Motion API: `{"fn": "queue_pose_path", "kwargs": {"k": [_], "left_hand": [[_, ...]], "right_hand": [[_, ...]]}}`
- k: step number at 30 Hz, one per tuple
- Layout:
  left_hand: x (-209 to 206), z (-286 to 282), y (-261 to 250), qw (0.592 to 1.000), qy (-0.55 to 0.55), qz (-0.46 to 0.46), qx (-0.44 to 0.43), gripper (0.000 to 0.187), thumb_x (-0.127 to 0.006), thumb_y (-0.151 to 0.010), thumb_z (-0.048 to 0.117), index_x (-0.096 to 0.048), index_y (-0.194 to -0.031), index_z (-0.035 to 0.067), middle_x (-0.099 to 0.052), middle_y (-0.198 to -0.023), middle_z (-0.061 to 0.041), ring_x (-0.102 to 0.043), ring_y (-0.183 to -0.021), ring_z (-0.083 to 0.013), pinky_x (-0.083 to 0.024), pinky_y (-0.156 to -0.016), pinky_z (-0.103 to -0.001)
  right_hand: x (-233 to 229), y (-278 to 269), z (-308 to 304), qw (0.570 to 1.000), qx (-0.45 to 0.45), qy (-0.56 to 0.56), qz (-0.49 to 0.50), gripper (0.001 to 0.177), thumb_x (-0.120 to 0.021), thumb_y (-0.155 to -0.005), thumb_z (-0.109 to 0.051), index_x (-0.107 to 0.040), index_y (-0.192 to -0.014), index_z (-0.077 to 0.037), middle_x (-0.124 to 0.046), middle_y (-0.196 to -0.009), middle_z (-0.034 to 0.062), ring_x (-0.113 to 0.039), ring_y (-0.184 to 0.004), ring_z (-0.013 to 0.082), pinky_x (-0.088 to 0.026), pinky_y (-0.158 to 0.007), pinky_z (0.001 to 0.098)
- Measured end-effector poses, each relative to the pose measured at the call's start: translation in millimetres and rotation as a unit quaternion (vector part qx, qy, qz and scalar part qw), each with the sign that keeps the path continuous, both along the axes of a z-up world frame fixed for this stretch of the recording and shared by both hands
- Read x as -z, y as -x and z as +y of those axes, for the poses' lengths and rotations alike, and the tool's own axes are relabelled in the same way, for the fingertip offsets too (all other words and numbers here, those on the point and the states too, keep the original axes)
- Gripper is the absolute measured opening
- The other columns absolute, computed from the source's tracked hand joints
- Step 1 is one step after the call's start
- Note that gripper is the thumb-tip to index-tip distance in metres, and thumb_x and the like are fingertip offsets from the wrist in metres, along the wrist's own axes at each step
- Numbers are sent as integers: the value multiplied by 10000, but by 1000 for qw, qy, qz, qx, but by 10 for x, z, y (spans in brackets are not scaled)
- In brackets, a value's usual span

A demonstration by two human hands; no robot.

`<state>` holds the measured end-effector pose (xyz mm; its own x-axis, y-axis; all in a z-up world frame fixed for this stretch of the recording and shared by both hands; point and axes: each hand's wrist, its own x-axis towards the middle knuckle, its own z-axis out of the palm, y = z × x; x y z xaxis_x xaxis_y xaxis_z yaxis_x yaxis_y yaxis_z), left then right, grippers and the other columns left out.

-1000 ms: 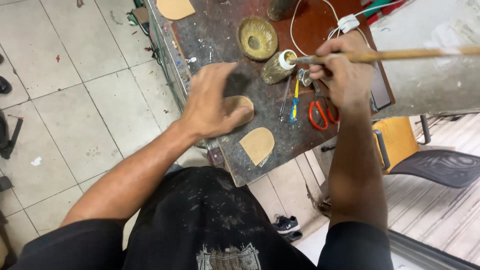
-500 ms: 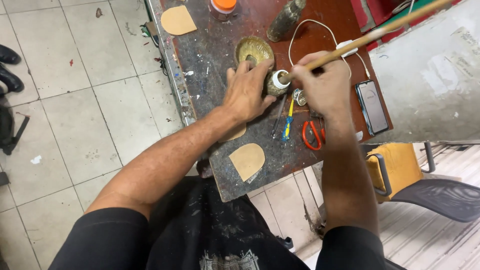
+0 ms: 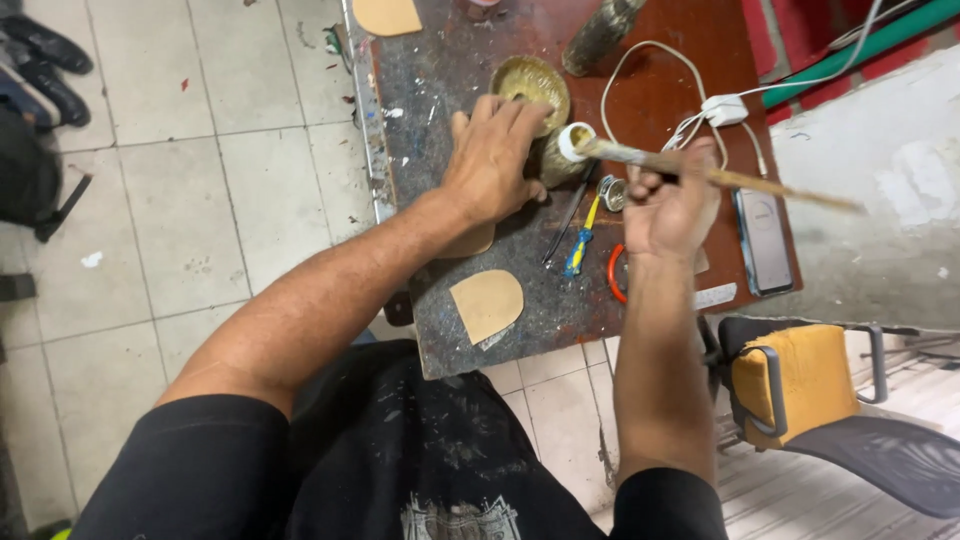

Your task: The person applies a yellowish substance to several small, tan, curved pieces of material on a workbench using a brush. They repeatedly dip the brush into a container to reload the substance and spread it evenly across the surface of the pieces.

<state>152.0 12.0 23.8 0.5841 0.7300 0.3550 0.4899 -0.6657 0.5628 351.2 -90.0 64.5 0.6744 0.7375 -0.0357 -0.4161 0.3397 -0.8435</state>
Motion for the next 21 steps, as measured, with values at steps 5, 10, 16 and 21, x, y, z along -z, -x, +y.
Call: {"fn": "queue_pose_path", "kwargs": {"k": [5,10,16,21], "left_hand": [[-432,-370,630,998,-14,-32,-43,768,-927,-772,264,-475,-1378,127,-631,-1259,-129,-520,-1087,-315,-388,-828,-441],[-402,-1207,1185,995,19,-95,9,370,-647,-900,354,-549,-1131,81,-580,-910,-79,-518,-830,-208,-426,-818,-424],[-21,-1570,1287,998,27,34,34,824,-917,-734,508,-536,-1326,80,-675,-1246,-119,-512,-1045,-300,-332,-726,-454],[-89,-1469,1443,993,49,-48,92,827,-911,-695,284,-515,-1398,102,-683,-1094,-125,-583,-1055,-363,-326,-843,-499]], "right_hand": [[-323,-542,-353,990,-16,-51,128,104,-704,-936,-299,-714,-922,-196,-744,-1046,44,-577,-663,134,-411,-543,233],[-339,-982,-947,988,-96,-121,-17,489,-794,-775,-453,-801,-1122,-109,-767,-1189,64,-729,-1205,163,-579,-1042,296],[-134,-14,-1077,914,-201,-183,-303,238,-465,-1006,24,-526,-1158,-149,-553,-1072,156,-552,-604,169,-513,-481,270],[308,664,-1309,973,-173,-42,-147,205,-633,-962,-77,-444,-1040,-65,-586,-987,377,-714,-620,366,-655,-559,382]]}}
